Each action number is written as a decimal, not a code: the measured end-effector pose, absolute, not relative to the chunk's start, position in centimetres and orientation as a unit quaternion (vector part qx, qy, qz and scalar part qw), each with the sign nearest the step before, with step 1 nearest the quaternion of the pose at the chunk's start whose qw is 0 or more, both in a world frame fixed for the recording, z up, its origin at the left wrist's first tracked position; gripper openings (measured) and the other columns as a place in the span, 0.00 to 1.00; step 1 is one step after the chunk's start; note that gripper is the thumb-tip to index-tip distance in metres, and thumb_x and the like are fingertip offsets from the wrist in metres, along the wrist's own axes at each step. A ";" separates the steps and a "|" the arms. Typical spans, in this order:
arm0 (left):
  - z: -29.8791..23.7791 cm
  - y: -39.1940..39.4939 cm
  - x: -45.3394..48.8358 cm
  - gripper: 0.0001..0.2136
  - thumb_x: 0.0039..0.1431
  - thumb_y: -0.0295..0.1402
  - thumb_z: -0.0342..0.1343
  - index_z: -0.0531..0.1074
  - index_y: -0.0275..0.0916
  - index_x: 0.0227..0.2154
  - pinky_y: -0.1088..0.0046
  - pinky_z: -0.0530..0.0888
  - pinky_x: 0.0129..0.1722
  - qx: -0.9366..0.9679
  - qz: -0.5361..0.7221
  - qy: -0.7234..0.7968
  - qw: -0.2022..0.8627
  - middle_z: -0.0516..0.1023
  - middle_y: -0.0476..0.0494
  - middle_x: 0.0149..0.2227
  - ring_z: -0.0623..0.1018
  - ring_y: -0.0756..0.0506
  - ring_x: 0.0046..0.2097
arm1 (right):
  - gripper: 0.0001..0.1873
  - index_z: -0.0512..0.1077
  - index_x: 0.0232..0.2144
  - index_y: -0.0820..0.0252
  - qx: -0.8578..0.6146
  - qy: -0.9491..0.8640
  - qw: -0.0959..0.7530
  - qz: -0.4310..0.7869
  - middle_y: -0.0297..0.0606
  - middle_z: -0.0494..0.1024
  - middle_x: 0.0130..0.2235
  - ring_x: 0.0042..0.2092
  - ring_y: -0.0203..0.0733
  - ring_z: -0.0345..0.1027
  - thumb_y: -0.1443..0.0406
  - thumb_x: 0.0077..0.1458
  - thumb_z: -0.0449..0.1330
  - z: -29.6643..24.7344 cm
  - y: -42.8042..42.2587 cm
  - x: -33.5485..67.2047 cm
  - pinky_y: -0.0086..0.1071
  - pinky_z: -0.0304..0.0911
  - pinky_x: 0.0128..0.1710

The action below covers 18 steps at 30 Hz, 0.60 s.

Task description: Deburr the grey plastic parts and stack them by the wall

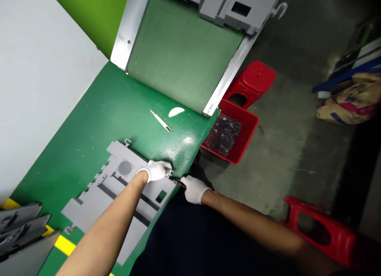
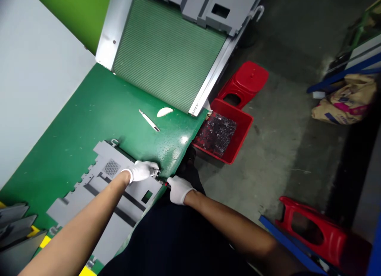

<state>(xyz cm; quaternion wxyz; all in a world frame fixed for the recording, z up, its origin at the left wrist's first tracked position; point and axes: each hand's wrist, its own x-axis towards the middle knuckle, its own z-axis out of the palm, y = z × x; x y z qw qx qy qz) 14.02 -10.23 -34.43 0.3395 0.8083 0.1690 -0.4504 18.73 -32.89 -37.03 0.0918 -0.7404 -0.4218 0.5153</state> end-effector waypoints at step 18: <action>-35.2 -10.1 13.8 0.10 0.54 0.33 0.55 0.78 0.39 0.37 0.75 0.71 0.38 0.806 -0.456 0.159 0.342 0.82 0.47 0.35 0.77 0.46 0.37 | 0.14 0.73 0.44 0.56 -0.778 -0.405 0.015 0.480 0.48 0.81 0.42 0.43 0.55 0.76 0.60 0.58 0.53 -36.2 -31.0 18.0 0.42 0.67 0.40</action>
